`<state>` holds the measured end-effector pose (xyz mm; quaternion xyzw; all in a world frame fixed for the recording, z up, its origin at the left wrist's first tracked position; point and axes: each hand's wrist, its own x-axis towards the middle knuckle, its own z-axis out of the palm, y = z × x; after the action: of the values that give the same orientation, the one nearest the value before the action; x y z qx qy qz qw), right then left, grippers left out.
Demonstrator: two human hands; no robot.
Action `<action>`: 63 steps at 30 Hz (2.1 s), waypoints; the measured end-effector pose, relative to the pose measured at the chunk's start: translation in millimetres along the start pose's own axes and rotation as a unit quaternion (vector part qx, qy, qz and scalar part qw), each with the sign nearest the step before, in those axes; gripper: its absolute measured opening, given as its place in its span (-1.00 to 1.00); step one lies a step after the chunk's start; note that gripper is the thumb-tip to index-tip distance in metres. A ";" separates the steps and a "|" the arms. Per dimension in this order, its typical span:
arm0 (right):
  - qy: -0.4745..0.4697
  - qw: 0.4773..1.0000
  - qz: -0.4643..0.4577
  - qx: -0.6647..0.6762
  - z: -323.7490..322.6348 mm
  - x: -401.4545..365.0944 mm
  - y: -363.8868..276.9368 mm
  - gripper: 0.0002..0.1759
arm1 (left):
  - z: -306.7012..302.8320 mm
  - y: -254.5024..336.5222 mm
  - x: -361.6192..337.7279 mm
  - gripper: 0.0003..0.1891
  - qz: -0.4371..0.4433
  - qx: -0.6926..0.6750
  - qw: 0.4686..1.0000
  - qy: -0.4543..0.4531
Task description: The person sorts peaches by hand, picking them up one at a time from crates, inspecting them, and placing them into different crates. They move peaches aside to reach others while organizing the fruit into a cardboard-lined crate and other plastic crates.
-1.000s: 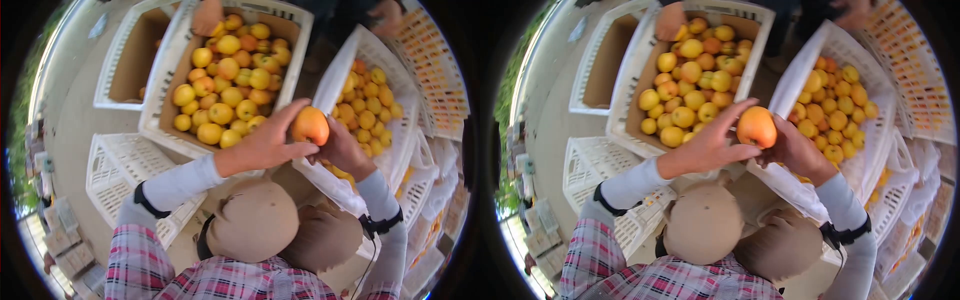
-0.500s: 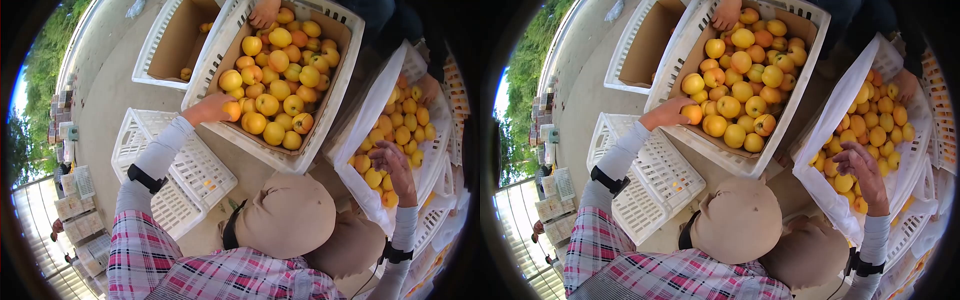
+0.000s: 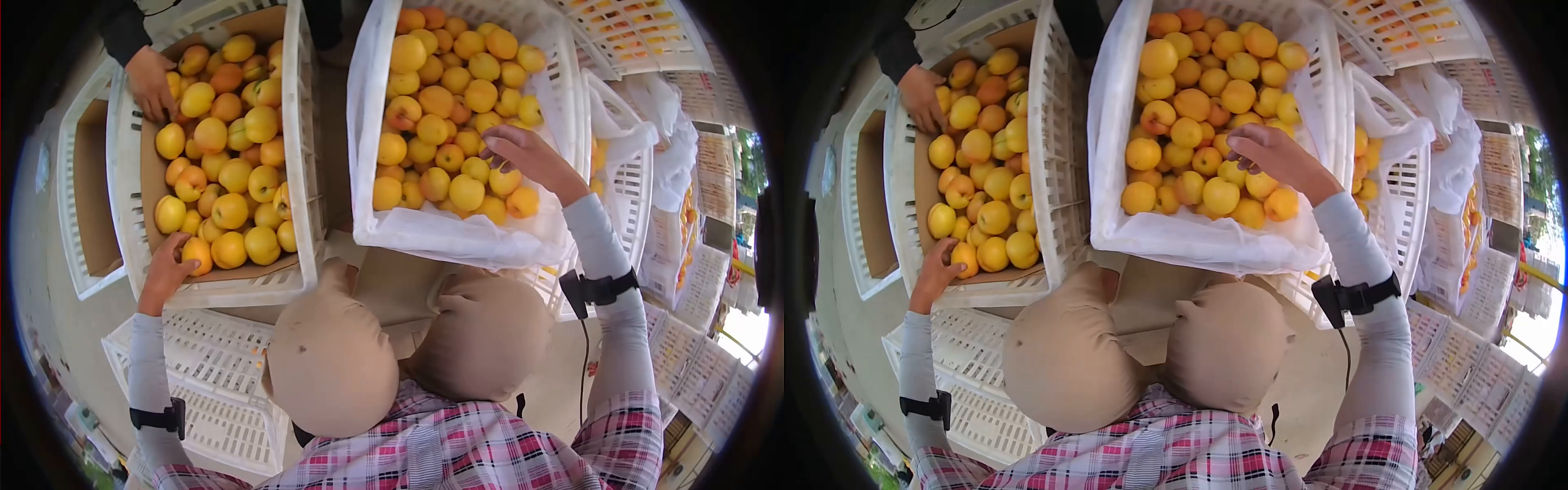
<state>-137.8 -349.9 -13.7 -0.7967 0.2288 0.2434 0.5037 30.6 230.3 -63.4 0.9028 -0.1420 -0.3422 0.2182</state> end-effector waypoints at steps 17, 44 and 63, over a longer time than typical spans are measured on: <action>-0.120 0.891 -0.219 -0.379 32.2 30.0 46.1 -0.37 | 1.4 -10.2 -3.9 -0.67 -0.024 -0.113 0.973 0.202; -0.291 0.918 -0.028 0.267 81.6 14.7 -104.7 -0.22 | 48.9 177.1 6.9 -0.28 0.132 -0.454 0.862 0.183; -0.037 0.966 -0.036 0.252 34.5 -1.4 -36.9 -0.56 | 8.1 39.7 81.8 -0.34 0.132 0.181 0.958 0.177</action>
<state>-121.8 -303.9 -0.3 -0.6424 0.2348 0.1894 0.7045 80.2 160.3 -94.8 0.9466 -0.2785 -0.1139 0.1156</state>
